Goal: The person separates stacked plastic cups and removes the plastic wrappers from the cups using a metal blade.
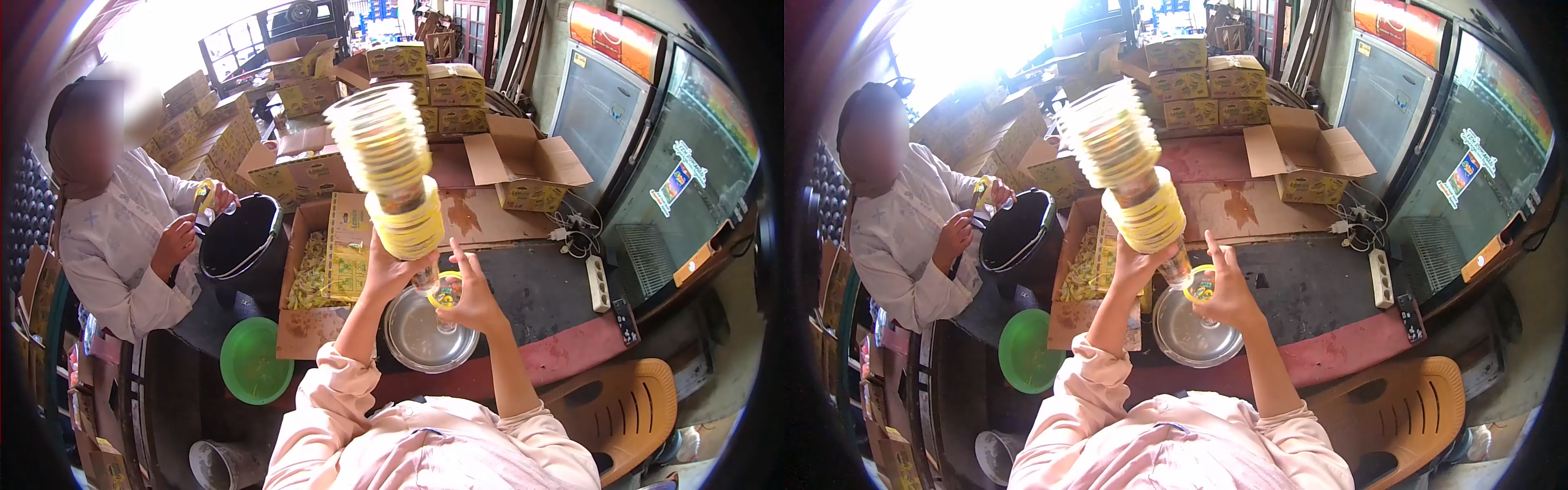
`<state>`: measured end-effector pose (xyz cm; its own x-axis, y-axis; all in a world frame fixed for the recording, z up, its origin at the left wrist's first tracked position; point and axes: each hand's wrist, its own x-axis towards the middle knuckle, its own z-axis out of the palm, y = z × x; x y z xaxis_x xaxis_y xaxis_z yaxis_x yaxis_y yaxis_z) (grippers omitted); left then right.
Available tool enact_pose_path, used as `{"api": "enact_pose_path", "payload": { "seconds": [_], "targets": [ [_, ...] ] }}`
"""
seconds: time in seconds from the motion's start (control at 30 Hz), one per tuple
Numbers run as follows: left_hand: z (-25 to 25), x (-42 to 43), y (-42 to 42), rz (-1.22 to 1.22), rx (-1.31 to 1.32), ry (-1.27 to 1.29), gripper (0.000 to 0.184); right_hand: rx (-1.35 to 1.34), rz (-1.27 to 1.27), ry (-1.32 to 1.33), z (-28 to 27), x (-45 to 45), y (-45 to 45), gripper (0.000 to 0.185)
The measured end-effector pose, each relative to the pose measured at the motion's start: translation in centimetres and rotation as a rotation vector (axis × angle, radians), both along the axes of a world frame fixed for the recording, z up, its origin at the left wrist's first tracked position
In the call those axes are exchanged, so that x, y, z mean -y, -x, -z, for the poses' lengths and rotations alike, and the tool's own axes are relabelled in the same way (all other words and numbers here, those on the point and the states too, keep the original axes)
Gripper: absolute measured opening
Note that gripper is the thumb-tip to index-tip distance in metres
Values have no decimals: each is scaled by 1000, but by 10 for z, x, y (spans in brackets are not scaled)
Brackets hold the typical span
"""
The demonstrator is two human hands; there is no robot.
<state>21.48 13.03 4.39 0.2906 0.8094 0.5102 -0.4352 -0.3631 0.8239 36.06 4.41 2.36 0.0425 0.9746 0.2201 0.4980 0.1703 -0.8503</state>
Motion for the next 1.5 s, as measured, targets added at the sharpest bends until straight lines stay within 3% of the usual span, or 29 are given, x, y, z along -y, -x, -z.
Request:
{"api": "enact_pose_path", "payload": {
  "seconds": [0.2, 0.23, 0.33, 0.47, 0.57, 0.83, 0.97, 1.03, 1.07, 1.1, 1.23, 1.27, 1.3, 1.4, 1.43, 1.5],
  "targets": [
    [8, 8, -4, 96, -41, 45, 55, 16, 29, -244, 3, -2, 4, 112],
    [4, 13, -4, 97, -68, 1, 56, -178, 6, -232, 4, -1, 6, 110],
    [-1, 19, -6, 172, -109, -14, 56, -354, 28, -385, 12, -3, 8, 109],
    [10, 22, -7, 388, -95, 54, 78, -491, 41, -331, 15, 2, 17, 109],
    [21, 25, -4, 364, -130, 249, 79, -208, 109, -446, 19, 2, 16, 112],
    [34, 28, -3, 339, -153, 188, 71, -374, 136, -419, 5, 10, 30, 112],
    [53, 26, -4, 347, 38, 269, 87, -276, 116, -416, 11, 2, 29, 104],
    [52, 37, -3, 402, 185, 202, 98, -536, 51, -342, 11, 0, 32, 96],
    [47, 42, -2, 363, 65, 111, 119, -668, 20, -305, 12, 0, 35, 92],
    [59, 49, -2, 319, 16, 92, 123, -736, -46, -324, 12, 1, 36, 88],
    [66, 55, 8, 267, -141, 99, 129, -107, 14, -371, 22, 10, 21, 89],
    [64, 56, 10, 275, -161, 128, 128, -144, -25, -367, 22, 11, 17, 86],
    [64, 54, 11, 134, -227, -93, 118, -181, -64, -362, 22, 12, 14, 84],
    [62, 61, 17, 252, -180, 194, 104, -197, 37, -468, 14, 9, 9, 72],
    [61, 61, 17, 244, -159, 99, 94, -188, 107, -527, 8, 6, 8, 69],
    [53, 66, 19, 216, -157, 101, 93, 118, 300, -585, -19, 17, 1, 60]
  ]
}}
